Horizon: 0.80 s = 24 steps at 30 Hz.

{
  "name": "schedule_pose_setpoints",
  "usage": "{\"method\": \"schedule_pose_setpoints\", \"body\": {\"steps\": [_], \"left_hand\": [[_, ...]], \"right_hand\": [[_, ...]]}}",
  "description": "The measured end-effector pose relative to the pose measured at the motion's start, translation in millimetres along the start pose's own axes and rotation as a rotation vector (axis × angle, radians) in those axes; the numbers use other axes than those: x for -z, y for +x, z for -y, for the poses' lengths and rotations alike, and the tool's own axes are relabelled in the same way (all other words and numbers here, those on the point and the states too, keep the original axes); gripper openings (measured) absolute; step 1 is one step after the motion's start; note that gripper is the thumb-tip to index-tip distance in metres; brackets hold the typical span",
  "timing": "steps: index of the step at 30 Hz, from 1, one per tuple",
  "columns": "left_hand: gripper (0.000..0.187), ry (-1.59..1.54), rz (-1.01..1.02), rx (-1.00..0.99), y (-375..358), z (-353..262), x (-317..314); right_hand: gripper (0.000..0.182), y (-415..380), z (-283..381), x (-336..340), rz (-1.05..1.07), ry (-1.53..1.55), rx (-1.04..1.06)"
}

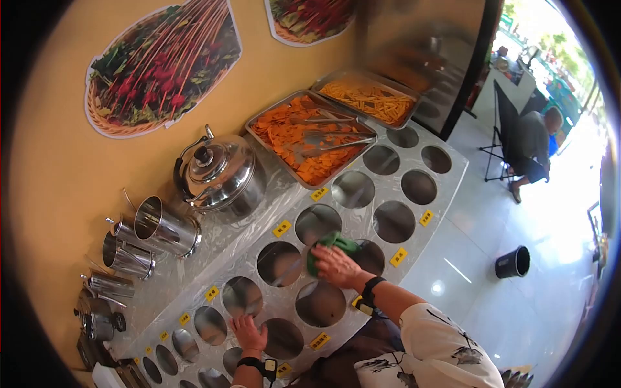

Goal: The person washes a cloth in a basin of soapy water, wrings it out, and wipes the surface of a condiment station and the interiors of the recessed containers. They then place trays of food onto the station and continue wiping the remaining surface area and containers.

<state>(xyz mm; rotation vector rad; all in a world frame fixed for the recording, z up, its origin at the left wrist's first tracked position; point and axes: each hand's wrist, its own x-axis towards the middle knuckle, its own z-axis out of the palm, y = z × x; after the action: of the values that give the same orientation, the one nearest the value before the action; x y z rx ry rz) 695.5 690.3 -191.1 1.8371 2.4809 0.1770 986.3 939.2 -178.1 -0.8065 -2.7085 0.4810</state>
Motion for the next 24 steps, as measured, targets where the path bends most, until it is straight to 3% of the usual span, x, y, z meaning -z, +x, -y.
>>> {"method": "schedule_pose_setpoints", "body": {"steps": [1, 3, 7, 10, 15, 17, 21, 23, 24], "left_hand": [[0.052, -0.048, 0.008, -0.005, 0.2, 0.9, -1.5], [0.055, -0.066, 0.028, 0.015, -1.1, -10.7, 6.3], [0.068, -0.088, 0.008, 0.09, 8.3, -56.4, 18.4], [0.072, -0.182, 0.025, 0.063, 21.1, -99.3, 23.3], [0.072, -0.214, 0.045, -0.003, 69.2, -150.5, 17.5], [0.077, -0.201, 0.117, -0.076, 81.6, -157.2, 8.1], [0.073, -0.151, 0.178, -0.134, 101.3, -150.8, -12.2], [0.062, -0.112, 0.427, -0.046, 118.7, -153.0, -3.5], [0.049, -0.073, 0.409, -0.059, 124.4, -157.6, 3.9]], "right_hand": [[0.028, 11.3, -23.1, 1.2, 0.001, 0.012, 0.02], [0.027, 29.5, -63.5, 0.5, -0.1, -0.054, -0.134], [0.029, 41.4, -94.7, 21.8, -0.144, -0.115, -0.056], [0.034, 49.2, -107.0, 51.9, -0.14, -0.179, -0.192], [0.043, 54.8, -137.7, 51.2, -0.101, -0.07, -0.314], [0.042, 47.9, -139.5, 50.2, -0.146, 0.047, -0.453], [0.041, 4.2, -133.7, 54.4, -0.288, -0.073, -0.324], [0.038, -29.2, -118.7, 59.6, -0.25, -0.131, -0.298], [0.037, -46.4, -113.2, 57.6, -0.227, -0.062, -0.314]]}}
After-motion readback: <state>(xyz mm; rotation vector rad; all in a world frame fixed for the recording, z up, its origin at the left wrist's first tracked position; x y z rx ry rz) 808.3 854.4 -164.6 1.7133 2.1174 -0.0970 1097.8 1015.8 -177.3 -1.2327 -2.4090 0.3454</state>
